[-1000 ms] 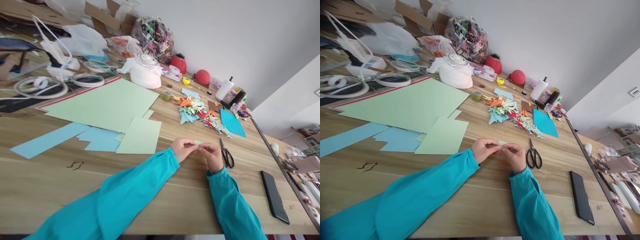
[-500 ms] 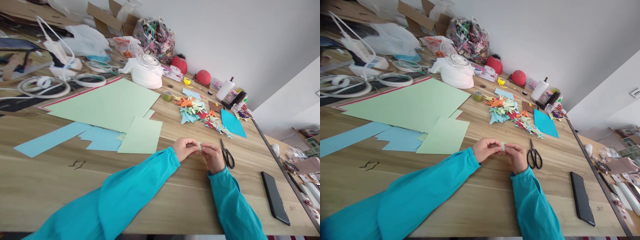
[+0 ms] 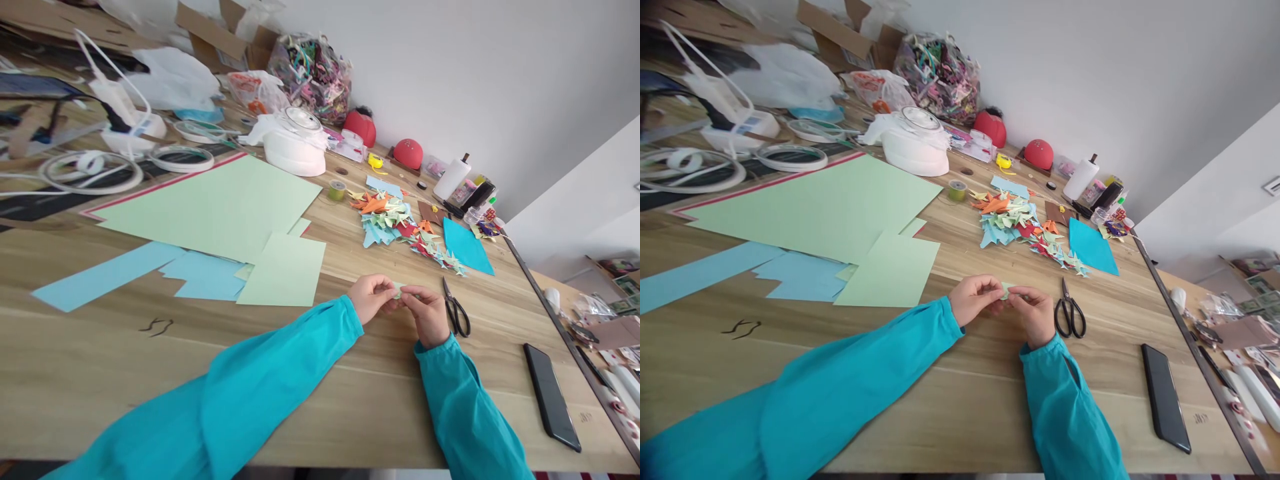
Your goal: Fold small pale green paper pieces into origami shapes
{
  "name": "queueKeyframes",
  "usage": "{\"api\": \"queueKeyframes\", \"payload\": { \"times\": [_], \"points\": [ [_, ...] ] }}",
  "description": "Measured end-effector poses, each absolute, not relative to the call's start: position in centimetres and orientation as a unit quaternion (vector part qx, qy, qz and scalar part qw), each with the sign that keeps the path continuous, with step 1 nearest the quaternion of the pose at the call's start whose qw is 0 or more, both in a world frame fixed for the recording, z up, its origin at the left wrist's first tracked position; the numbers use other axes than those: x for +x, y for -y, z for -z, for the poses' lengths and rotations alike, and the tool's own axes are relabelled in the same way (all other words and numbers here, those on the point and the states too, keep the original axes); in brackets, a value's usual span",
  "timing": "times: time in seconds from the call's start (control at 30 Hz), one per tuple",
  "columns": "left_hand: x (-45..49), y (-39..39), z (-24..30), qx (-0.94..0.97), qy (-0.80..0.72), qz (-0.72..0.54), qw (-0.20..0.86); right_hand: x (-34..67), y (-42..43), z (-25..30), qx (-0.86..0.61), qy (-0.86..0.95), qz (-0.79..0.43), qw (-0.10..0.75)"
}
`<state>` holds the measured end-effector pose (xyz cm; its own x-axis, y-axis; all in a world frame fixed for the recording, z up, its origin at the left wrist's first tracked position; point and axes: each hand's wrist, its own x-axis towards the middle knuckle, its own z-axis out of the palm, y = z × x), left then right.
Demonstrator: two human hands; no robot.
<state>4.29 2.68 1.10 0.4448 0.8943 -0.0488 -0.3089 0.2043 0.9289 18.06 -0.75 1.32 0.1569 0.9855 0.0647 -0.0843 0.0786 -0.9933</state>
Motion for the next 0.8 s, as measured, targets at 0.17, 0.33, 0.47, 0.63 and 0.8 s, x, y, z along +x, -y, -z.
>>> {"api": "queueKeyframes", "payload": {
  "times": [0.17, 0.33, 0.47, 0.63, 0.8],
  "points": [
    [4.40, -2.56, -1.16, 0.470, -0.325, -0.433, 0.698, 18.11, 0.73, -1.25, -0.506, 0.451, -0.461, 0.573],
    [4.36, -2.46, -1.25, 0.487, -0.323, -0.442, 0.680, 18.01, 0.80, -1.30, -0.515, 0.463, -0.448, 0.565],
    [4.29, -2.45, -1.42, 0.491, -0.329, -0.442, 0.675, 18.02, 0.73, -1.18, -0.516, 0.466, -0.440, 0.568],
    [4.28, -2.33, -1.56, 0.493, -0.339, -0.444, 0.667, 18.14, 0.64, -0.96, -0.511, 0.461, -0.443, 0.575],
    [4.33, -2.36, -1.39, 0.497, -0.338, -0.445, 0.664, 18.10, 0.60, -0.89, -0.499, 0.455, -0.449, 0.585]
  ]
}}
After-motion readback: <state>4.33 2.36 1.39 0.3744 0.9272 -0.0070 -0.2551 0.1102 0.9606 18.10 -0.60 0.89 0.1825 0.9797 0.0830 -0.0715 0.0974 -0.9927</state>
